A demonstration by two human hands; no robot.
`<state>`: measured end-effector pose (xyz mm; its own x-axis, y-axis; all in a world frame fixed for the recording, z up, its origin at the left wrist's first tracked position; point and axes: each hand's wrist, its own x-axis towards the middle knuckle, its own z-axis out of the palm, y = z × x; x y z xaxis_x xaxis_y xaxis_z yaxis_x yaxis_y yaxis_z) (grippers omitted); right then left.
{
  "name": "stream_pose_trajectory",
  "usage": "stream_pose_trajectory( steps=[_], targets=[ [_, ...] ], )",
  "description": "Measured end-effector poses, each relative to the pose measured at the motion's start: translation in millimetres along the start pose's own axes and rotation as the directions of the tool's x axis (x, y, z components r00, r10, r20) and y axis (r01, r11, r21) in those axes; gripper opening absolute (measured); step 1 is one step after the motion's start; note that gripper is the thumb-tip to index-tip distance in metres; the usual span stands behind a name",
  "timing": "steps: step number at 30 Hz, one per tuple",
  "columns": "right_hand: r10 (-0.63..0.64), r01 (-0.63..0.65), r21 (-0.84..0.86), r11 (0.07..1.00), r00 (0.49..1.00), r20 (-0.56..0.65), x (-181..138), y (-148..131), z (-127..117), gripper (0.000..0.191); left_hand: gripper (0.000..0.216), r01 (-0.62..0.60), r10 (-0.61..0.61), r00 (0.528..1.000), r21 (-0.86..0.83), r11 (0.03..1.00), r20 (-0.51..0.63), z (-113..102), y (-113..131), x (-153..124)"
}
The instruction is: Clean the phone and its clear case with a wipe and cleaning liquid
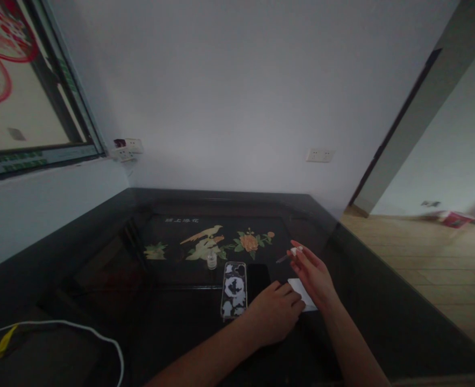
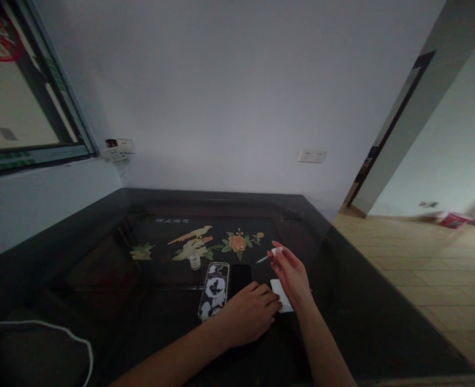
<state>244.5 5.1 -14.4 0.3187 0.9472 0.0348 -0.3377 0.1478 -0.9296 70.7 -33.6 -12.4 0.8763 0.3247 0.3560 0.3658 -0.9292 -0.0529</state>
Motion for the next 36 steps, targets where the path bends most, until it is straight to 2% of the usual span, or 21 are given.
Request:
stream_pose_trajectory(
  steps=[3, 5, 12, 21, 28, 32, 35, 36],
  targets=[
    [-0.025, 0.021, -0.052, 0.998, 0.998, -0.063, 0, 2, -13, 0.047, 0.016, 0.01, -0.01, 0.999, 0.0, 1.0, -0.037, 17, 9, 8],
    [-0.068, 0.056, -0.127, 0.99, 0.993, -0.093, -2, 3, -24, 0.049, 0.014, 0.019, -0.019, 1.0, -0.002, 1.0, -0.022, 26, 12, 10],
    [-0.21, 0.169, -0.432, 0.886, 0.977, -0.048, -15, 4, -41, 0.048, 0.008, 0.077, -0.078, 0.996, 0.026, 0.997, 0.031, 39, 4, 5],
    [-0.17, 0.179, -0.496, 0.849, 0.983, 0.062, -24, 7, -39, 0.042, 0.006, 0.119, -0.12, 0.992, 0.029, 0.993, 0.04, 37, 2, 0],
    [-0.155, 0.16, -0.482, 0.862, 0.987, 0.051, -25, 3, -34, 0.045, 0.009, 0.119, -0.12, 0.992, 0.017, 0.993, 0.049, 39, 3, -1],
    [-0.15, 0.143, -0.467, 0.872, 0.988, 0.022, -23, 6, -33, 0.047, 0.011, 0.16, -0.159, 0.987, -0.04, 0.986, 0.036, 25, 2, -3],
    [-0.154, 0.135, -0.448, 0.884, 0.988, -0.006, -20, 8, -32, 0.046, 0.011, 0.204, -0.21, 0.977, -0.134, 0.97, -0.032, -5, -8, -6],
    [-0.159, 0.134, -0.443, 0.887, 0.987, -0.019, -19, 9, -31, 0.045, 0.011, 0.248, -0.264, 0.962, -0.178, 0.952, -0.075, -17, -15, -9]
  ],
)
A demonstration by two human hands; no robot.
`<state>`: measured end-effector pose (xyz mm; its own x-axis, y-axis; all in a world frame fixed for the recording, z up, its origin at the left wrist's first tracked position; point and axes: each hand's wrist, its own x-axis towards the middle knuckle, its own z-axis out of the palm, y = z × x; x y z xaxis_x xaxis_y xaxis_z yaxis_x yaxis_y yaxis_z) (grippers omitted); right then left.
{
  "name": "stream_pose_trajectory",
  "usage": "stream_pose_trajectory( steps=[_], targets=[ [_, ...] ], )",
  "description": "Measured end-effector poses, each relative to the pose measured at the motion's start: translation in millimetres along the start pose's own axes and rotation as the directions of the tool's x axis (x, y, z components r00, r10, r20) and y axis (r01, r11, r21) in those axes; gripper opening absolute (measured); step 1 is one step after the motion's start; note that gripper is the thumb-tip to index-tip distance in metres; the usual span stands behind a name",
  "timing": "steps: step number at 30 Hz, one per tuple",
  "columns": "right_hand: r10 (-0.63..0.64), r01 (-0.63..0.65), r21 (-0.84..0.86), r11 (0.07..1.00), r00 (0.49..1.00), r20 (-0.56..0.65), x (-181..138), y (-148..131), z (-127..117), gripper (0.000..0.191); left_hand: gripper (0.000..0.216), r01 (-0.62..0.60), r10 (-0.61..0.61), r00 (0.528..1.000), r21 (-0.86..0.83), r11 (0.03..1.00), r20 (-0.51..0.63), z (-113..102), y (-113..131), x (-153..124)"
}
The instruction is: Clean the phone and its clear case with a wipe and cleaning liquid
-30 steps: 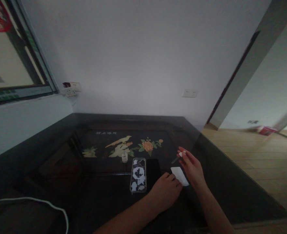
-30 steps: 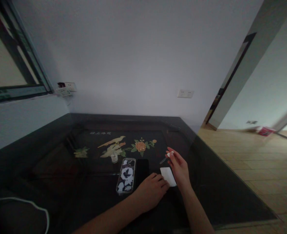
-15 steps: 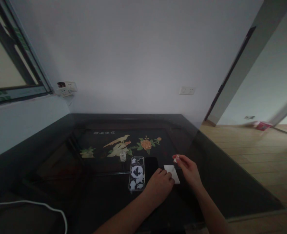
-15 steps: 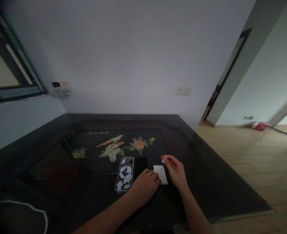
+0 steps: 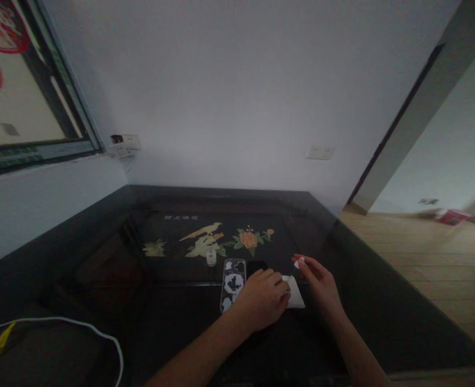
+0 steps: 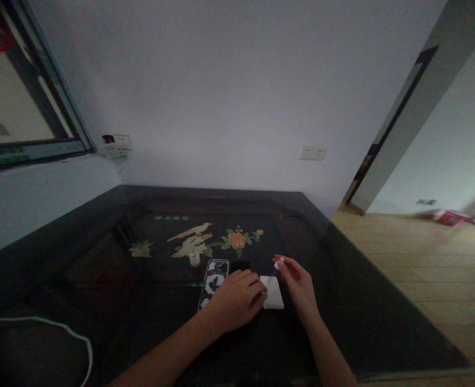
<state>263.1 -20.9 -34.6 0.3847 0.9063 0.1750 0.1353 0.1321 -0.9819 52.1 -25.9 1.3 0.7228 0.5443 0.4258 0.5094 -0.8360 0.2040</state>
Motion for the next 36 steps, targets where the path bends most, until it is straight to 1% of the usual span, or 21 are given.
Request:
stream_pose_trajectory(
  steps=[2, 3, 5, 6, 7, 8, 9, 10, 13, 15, 18, 22, 24, 26, 28, 30, 33, 34, 36],
  targets=[
    [0.003, -0.002, 0.015, 1.0, 1.0, -0.018, 2, -1, 2, 0.044, 0.012, 0.084, -0.096, 0.989, -0.113, 0.99, -0.109, -26, -15, -2],
    [0.005, -0.004, 0.027, 1.0, 1.0, -0.02, 2, -2, 4, 0.044, 0.014, 0.132, -0.16, 0.973, -0.163, 0.978, -0.169, -38, -26, -6],
    [0.016, -0.015, 0.052, 0.999, 1.0, -0.009, 3, -5, 8, 0.043, 0.015, 0.226, -0.286, 0.919, -0.232, 0.946, -0.273, -56, -51, -16],
    [0.022, -0.022, 0.064, 0.998, 1.0, -0.002, 3, -7, 12, 0.043, 0.014, 0.275, -0.35, 0.878, -0.253, 0.928, -0.326, -61, -66, -23],
    [0.026, -0.026, 0.072, 0.997, 1.0, 0.004, 3, -9, 15, 0.043, 0.013, 0.335, -0.413, 0.826, -0.255, 0.907, -0.385, -64, -81, -31],
    [0.027, -0.027, 0.077, 0.997, 1.0, 0.011, 3, -11, 19, 0.043, 0.017, 0.39, -0.459, 0.78, -0.245, 0.888, -0.424, -64, -95, -40],
    [0.022, -0.024, 0.078, 0.997, 1.0, 0.019, 4, -13, 24, 0.043, 0.025, 0.435, -0.495, 0.747, -0.237, 0.869, -0.444, -61, -108, -49],
    [0.014, -0.016, 0.081, 0.997, 1.0, 0.028, 4, -15, 29, 0.043, 0.033, 0.469, -0.523, 0.729, -0.234, 0.851, -0.441, -57, -120, -57],
    [-0.01, 0.004, 0.094, 0.996, 0.998, 0.065, 8, -20, 44, 0.042, 0.057, 0.535, -0.581, 0.736, -0.227, 0.814, -0.347, -39, -145, -75],
    [-0.023, 0.013, 0.107, 0.994, 0.996, 0.087, 10, -23, 53, 0.041, 0.061, 0.546, -0.587, 0.766, -0.217, 0.81, -0.264, -29, -152, -81],
    [-0.049, 0.036, 0.126, 0.991, 0.993, 0.105, 12, -29, 66, 0.039, 0.053, 0.54, -0.591, 0.786, -0.265, 0.799, -0.183, -22, -156, -83],
    [-0.055, 0.034, 0.168, 0.985, 0.992, 0.118, 12, -36, 81, 0.035, 0.027, 0.601, -0.648, 0.756, -0.292, 0.744, -0.095, -26, -159, -83],
    [-0.057, 0.033, 0.19, 0.981, 0.991, 0.124, 11, -36, 88, 0.033, 0.019, 0.63, -0.67, 0.74, -0.296, 0.718, -0.052, -28, -159, -82],
    [-0.064, 0.038, 0.214, 0.976, 0.991, 0.117, 11, -34, 93, 0.033, 0.017, 0.646, -0.685, 0.728, -0.3, 0.702, -0.034, -29, -157, -81],
    [-0.063, 0.035, 0.243, 0.969, 0.992, 0.107, 11, -30, 97, 0.034, 0.02, 0.637, -0.68, 0.731, -0.312, 0.705, -0.047, -30, -152, -79],
    [-0.046, 0.016, 0.267, 0.963, 0.993, 0.105, 11, -24, 100, 0.035, 0.024, 0.582, -0.638, 0.766, -0.341, 0.739, -0.075, -32, -144, -74],
    [-0.021, -0.014, 0.286, 0.958, 0.993, 0.117, 8, -17, 101, 0.037, 0.027, 0.44, -0.512, 0.852, -0.376, 0.816, -0.114, -36, -130, -68],
    [-0.019, -0.017, 0.29, 0.957, 0.993, 0.121, 7, -16, 102, 0.037, 0.027, 0.404, -0.474, 0.873, -0.378, 0.833, -0.114, -37, -125, -66],
    [-0.027, -0.012, 0.297, 0.955, 0.992, 0.127, 5, -15, 102, 0.036, 0.028, 0.362, -0.428, 0.898, -0.379, 0.852, -0.103, -39, -117, -63]
  ],
)
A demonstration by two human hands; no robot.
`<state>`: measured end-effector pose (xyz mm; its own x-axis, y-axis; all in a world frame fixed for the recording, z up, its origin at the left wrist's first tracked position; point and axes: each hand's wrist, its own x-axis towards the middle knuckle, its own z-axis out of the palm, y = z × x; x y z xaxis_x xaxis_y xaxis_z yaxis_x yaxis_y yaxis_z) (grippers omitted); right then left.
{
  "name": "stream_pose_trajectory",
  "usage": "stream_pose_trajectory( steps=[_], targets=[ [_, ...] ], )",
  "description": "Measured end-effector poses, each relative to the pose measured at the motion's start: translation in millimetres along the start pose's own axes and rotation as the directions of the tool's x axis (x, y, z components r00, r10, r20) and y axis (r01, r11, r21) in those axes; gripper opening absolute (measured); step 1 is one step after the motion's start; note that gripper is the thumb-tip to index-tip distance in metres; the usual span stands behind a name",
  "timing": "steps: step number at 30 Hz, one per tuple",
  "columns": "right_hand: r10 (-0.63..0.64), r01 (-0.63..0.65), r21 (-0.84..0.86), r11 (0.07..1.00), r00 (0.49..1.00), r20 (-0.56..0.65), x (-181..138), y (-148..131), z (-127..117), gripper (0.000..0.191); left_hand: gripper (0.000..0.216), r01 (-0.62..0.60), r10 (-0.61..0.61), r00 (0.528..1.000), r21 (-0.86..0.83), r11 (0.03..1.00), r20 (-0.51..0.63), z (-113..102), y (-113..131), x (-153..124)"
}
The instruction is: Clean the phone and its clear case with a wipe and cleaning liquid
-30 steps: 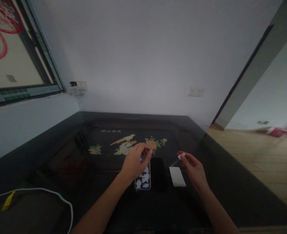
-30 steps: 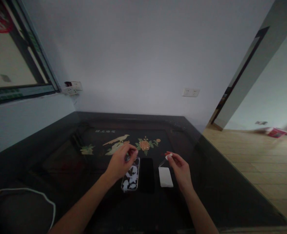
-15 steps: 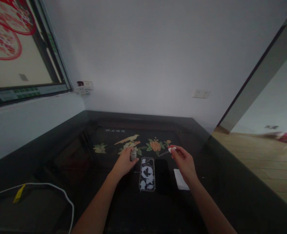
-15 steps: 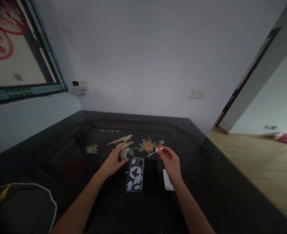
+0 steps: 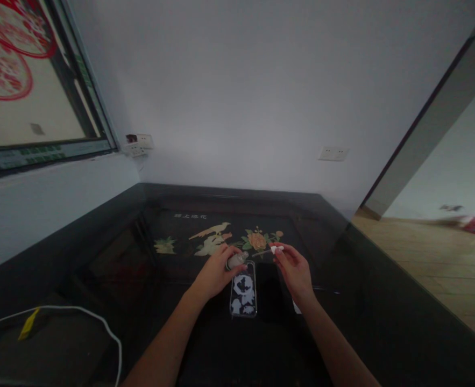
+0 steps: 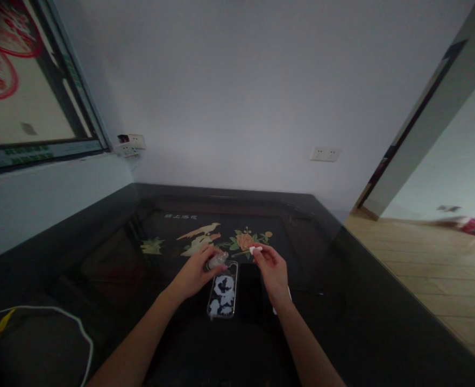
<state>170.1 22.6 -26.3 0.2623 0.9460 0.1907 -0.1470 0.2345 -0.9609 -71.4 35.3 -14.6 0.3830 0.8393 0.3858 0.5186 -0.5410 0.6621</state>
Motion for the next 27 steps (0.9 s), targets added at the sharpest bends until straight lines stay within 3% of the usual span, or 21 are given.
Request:
stream_pose_trajectory(
  steps=[8, 20, 27],
  targets=[
    [-0.012, 0.013, -0.037, 0.999, 0.999, 0.036, -5, -6, 5, 0.036, 0.027, -0.013, 0.011, 0.999, 0.028, 1.0, 0.048, 0, 7, -2],
    [0.005, 0.031, -0.137, 0.99, 0.968, 0.252, -17, -10, 17, 0.036, 0.031, -0.064, 0.059, 0.996, 0.074, 0.995, 0.067, 2, 17, -4],
    [-0.025, 0.067, -0.132, 0.989, 0.953, 0.301, -18, -8, 15, 0.03, 0.031, -0.082, 0.072, 0.993, 0.105, 0.991, 0.095, 2, 20, -4]
  ],
)
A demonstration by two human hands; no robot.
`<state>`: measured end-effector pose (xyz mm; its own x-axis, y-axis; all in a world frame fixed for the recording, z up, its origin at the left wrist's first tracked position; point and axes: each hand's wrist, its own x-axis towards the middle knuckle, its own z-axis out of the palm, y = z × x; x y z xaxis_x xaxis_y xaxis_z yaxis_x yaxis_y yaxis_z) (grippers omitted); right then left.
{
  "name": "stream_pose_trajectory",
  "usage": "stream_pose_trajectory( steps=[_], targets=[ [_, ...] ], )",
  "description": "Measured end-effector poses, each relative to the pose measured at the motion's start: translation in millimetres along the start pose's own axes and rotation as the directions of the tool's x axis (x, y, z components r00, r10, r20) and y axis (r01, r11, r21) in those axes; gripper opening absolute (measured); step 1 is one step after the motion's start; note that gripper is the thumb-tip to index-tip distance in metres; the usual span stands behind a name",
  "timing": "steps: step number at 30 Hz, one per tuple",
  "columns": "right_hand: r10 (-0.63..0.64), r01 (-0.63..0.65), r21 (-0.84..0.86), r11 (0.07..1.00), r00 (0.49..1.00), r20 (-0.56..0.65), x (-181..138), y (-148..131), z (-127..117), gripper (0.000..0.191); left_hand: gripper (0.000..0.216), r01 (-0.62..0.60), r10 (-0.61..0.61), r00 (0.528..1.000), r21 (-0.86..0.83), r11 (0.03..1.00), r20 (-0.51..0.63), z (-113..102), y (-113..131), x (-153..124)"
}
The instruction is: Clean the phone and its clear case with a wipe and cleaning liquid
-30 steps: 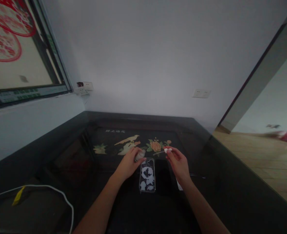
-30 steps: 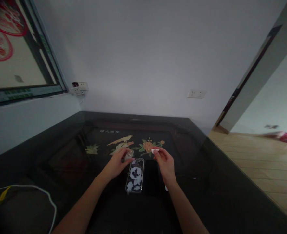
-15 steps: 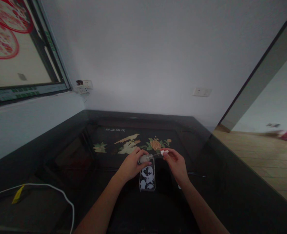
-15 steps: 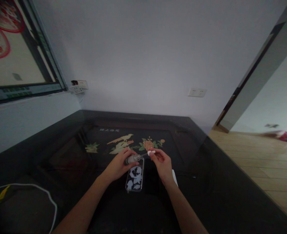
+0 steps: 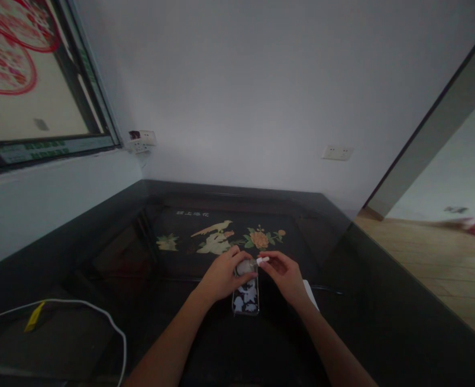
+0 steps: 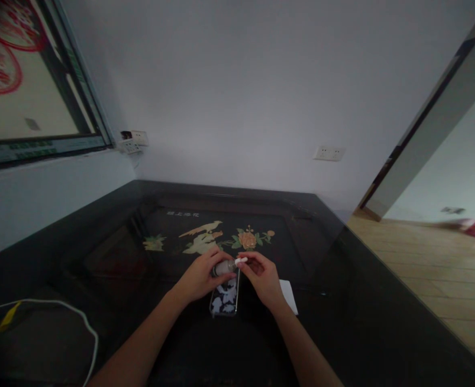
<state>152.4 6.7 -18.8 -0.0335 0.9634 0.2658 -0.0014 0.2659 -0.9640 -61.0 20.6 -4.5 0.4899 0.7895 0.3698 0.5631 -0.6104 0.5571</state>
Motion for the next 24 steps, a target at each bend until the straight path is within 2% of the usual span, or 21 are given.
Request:
stream_pose_trajectory(
  steps=[4, 11, 24],
  targets=[
    [-0.053, 0.054, -0.06, 0.997, 0.998, 0.026, 1, 2, -4, 0.027, 0.034, -0.011, 0.011, 1.0, 0.018, 1.0, 0.011, 0, 3, 0],
    [0.016, -0.016, -0.062, 0.998, 1.0, 0.011, 0, 4, -2, 0.032, 0.028, -0.047, 0.046, 0.998, 0.028, 0.999, 0.034, 2, 7, -1],
    [0.055, -0.056, -0.252, 0.966, 0.998, -0.011, -5, 0, 0, 0.045, 0.034, -0.121, 0.114, 0.992, 0.167, 0.978, 0.05, 2, 11, -2]
  ],
)
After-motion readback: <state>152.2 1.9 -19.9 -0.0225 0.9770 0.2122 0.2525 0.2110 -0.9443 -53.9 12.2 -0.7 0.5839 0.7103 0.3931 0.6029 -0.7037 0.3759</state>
